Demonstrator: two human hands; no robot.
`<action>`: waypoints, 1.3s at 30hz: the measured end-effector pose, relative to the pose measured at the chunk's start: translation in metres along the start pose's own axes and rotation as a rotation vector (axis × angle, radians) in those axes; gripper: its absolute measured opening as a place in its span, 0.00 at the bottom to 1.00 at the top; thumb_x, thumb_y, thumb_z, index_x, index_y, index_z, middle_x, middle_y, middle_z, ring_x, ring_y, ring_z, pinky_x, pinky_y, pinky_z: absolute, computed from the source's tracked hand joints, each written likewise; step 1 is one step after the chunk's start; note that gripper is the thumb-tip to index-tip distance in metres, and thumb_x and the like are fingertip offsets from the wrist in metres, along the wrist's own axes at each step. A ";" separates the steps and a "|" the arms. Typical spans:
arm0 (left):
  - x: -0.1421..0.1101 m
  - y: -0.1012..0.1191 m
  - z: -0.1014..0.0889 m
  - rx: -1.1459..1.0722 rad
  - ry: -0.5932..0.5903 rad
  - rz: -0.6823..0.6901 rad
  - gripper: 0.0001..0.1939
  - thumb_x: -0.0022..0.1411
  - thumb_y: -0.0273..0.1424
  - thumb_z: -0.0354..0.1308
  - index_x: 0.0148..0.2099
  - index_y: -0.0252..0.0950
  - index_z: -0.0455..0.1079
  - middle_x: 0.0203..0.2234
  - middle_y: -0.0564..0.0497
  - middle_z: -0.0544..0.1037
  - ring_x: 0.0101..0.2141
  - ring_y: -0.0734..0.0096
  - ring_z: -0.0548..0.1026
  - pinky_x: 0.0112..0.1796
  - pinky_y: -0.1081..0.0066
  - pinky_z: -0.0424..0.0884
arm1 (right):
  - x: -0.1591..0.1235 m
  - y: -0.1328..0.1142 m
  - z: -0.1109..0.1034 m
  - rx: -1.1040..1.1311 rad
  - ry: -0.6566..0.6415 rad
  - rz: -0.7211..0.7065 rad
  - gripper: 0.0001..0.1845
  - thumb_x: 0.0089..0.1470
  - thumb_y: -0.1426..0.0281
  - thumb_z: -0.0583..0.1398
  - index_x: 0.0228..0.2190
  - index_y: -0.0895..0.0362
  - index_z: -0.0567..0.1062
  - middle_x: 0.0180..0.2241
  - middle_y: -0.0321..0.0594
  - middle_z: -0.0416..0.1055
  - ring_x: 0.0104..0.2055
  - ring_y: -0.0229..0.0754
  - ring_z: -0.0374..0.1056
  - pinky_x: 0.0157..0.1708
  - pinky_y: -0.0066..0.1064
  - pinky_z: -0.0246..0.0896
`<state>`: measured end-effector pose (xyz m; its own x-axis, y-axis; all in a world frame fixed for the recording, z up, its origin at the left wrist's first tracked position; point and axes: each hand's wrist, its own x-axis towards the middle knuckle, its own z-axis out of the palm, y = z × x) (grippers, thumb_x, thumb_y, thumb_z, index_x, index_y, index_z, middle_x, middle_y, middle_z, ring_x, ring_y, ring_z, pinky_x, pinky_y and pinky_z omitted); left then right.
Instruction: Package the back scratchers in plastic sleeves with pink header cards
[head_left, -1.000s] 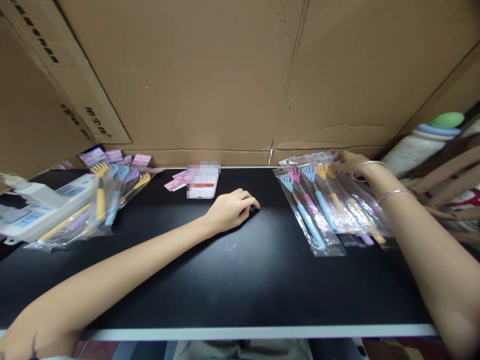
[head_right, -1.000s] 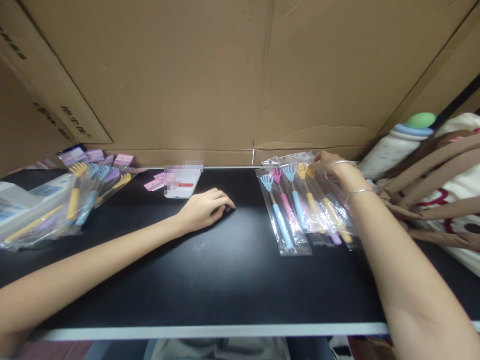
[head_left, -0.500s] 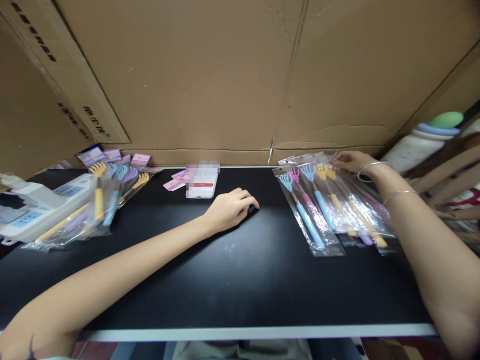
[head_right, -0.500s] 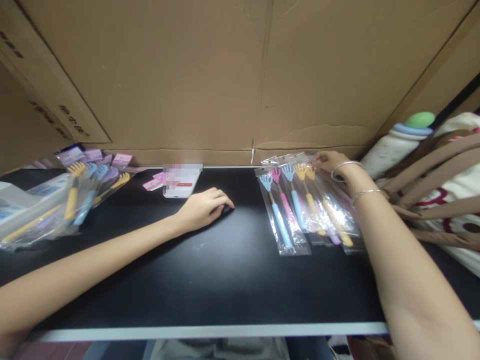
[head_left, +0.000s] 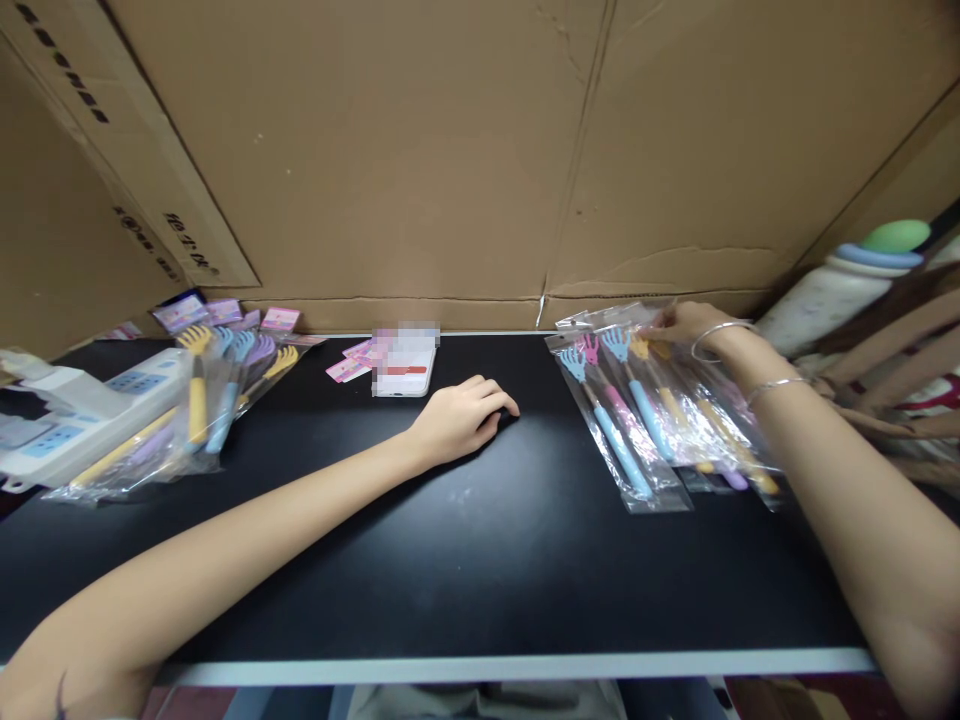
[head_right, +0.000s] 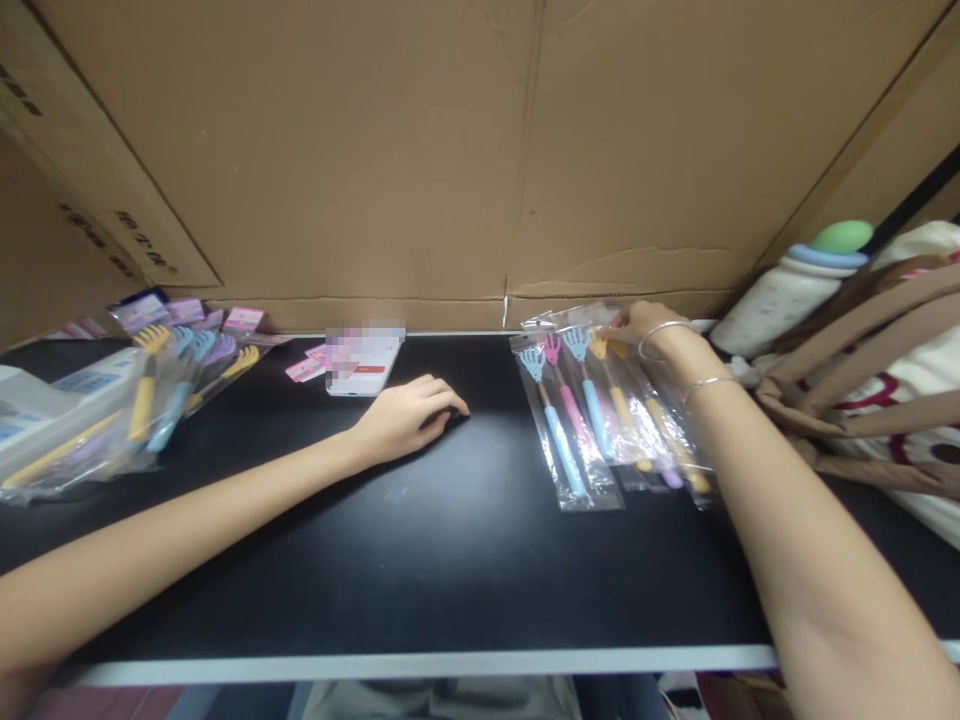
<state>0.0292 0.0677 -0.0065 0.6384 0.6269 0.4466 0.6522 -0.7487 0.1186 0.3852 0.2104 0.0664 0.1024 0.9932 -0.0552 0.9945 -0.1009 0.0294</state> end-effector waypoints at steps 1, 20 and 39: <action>0.000 0.000 0.000 -0.001 0.001 0.000 0.12 0.61 0.24 0.48 0.43 0.40 0.69 0.37 0.52 0.74 0.39 0.71 0.70 0.37 0.73 0.68 | -0.001 0.000 -0.001 0.014 0.007 0.001 0.18 0.49 0.54 0.59 0.32 0.57 0.72 0.40 0.47 0.73 0.42 0.48 0.67 0.38 0.32 0.57; -0.001 0.000 0.000 0.007 0.007 0.005 0.12 0.61 0.24 0.45 0.41 0.40 0.69 0.37 0.53 0.74 0.38 0.71 0.70 0.37 0.73 0.68 | -0.056 -0.030 -0.056 0.907 0.029 -0.251 0.09 0.56 0.65 0.57 0.37 0.57 0.66 0.30 0.43 0.69 0.27 0.36 0.66 0.30 0.29 0.65; -0.001 0.000 -0.001 0.001 0.001 0.010 0.13 0.60 0.24 0.47 0.44 0.40 0.68 0.37 0.52 0.74 0.39 0.70 0.70 0.37 0.72 0.68 | -0.096 -0.122 -0.047 1.291 0.005 -0.445 0.05 0.54 0.71 0.58 0.33 0.56 0.64 0.20 0.32 0.64 0.18 0.30 0.62 0.20 0.24 0.61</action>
<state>0.0276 0.0669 -0.0063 0.6444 0.6196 0.4482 0.6464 -0.7545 0.1137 0.2532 0.1297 0.1155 -0.2268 0.9555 0.1888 0.2572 0.2457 -0.9346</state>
